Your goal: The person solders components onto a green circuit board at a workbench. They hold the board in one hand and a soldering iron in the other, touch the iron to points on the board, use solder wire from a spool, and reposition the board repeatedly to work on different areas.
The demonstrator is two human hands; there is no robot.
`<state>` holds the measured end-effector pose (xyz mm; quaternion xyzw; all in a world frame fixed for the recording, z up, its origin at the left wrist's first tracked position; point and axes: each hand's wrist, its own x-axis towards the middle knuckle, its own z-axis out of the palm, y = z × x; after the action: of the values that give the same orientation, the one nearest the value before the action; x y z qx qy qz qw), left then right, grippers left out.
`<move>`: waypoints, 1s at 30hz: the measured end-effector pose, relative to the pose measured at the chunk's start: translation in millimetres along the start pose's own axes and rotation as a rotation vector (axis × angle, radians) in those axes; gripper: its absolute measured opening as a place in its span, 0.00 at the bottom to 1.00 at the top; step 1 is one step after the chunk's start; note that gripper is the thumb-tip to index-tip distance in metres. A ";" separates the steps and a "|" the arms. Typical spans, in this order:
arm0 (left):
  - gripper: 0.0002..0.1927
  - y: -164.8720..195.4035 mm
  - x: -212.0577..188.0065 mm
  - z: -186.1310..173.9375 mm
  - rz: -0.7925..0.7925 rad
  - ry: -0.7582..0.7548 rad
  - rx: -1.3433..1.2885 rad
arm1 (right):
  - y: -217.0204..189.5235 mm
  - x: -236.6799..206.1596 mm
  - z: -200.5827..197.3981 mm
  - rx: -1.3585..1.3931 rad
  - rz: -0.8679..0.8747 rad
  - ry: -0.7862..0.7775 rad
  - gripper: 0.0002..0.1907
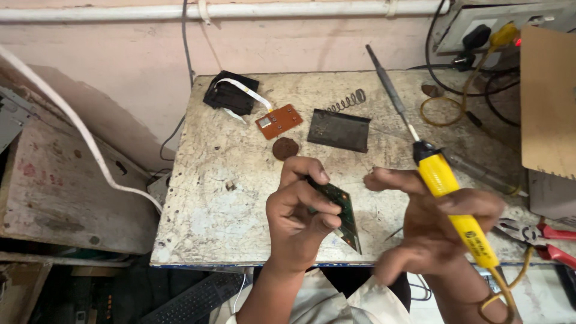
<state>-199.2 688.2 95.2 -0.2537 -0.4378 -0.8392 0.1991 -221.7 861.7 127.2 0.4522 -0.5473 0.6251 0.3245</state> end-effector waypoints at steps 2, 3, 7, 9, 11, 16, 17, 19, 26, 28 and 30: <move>0.14 -0.5 -1.0 -0.8 0.029 0.021 -0.036 | -0.4 -4.8 -2.8 -0.014 0.013 0.062 0.31; 0.14 -0.2 -1.8 -1.2 0.033 0.025 -0.060 | -4.1 -10.4 -5.6 -0.034 0.085 0.134 0.27; 0.14 3.2 -2.8 -4.6 0.044 0.019 -0.143 | -3.8 -32.4 -24.0 -0.165 0.100 0.408 0.21; 0.13 5.7 -3.1 -6.4 0.035 0.016 -0.176 | 2.9 -41.8 -32.6 -0.183 0.078 0.517 0.20; 0.13 7.8 -3.2 -7.9 0.019 0.024 -0.211 | 9.7 -48.9 -39.2 -0.171 0.081 0.580 0.20; 0.14 10.4 -4.6 -10.0 0.028 0.041 -0.261 | 13.5 -55.7 -52.1 0.014 0.187 0.641 0.18; 0.15 10.8 -5.0 -10.7 0.036 0.037 -0.260 | 11.7 -56.1 -54.3 0.089 0.222 0.633 0.18; 0.15 11.6 -6.8 -11.8 0.003 0.050 -0.316 | 7.9 -55.5 -59.2 0.246 0.290 0.602 0.18; 0.16 13.3 -10.7 -16.0 -0.052 0.104 -0.422 | 5.1 -44.2 -62.1 0.607 0.414 0.471 0.19; 0.16 14.7 -11.6 -17.2 -0.037 0.086 -0.431 | 4.1 -41.3 -58.7 0.645 0.435 0.451 0.19; 0.16 15.6 -11.1 -17.9 -0.015 0.064 -0.436 | 1.8 -40.3 -54.5 0.642 0.455 0.434 0.20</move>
<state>-186.2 666.1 89.7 -0.2606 -0.2412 -0.9232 0.1469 -219.4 918.3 89.8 0.2563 -0.3302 0.8992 0.1292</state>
